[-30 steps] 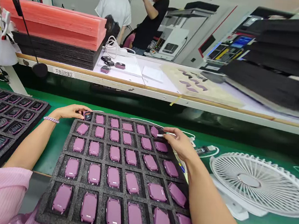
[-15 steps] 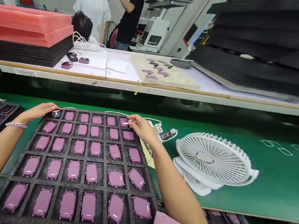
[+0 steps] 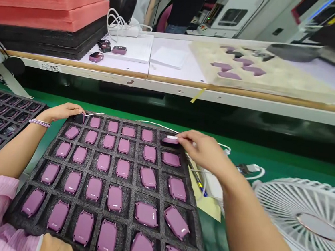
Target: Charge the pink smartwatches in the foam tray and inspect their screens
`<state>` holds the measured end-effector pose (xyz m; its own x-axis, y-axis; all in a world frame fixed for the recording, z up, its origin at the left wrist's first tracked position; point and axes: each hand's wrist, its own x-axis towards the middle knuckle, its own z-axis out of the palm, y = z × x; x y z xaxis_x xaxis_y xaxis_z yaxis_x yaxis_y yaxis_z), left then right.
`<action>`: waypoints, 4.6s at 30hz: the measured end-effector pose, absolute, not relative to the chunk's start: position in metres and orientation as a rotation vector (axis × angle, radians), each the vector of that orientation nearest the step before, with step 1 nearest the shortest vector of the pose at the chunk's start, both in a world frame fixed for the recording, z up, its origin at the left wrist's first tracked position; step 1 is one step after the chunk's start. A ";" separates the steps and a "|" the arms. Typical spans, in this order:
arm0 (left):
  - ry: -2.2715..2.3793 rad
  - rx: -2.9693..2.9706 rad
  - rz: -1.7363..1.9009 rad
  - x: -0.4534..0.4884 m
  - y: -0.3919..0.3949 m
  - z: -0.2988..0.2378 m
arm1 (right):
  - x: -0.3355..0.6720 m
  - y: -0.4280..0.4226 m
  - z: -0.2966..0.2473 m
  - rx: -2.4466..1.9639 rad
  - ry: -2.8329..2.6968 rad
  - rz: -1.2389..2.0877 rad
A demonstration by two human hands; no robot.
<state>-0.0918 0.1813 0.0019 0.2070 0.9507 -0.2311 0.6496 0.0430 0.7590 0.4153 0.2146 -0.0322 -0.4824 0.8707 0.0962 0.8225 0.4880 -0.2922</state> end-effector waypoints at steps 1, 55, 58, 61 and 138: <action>1.517 1.680 0.443 -0.093 0.183 0.003 | 0.415 0.219 -0.030 -1.511 -2.498 0.336; 1.908 2.032 0.468 -0.039 0.175 0.010 | 0.307 0.210 -0.007 -1.829 -2.690 0.030; 1.796 2.178 0.376 -0.012 0.160 0.003 | 0.307 0.201 -0.011 -1.829 -2.661 -0.042; 1.776 2.291 0.324 -0.001 0.150 -0.002 | 0.307 0.197 -0.013 -1.815 -2.640 -0.093; 1.562 2.114 0.284 -0.026 0.188 -0.012 | 0.262 0.204 -0.034 -1.461 -2.457 -0.105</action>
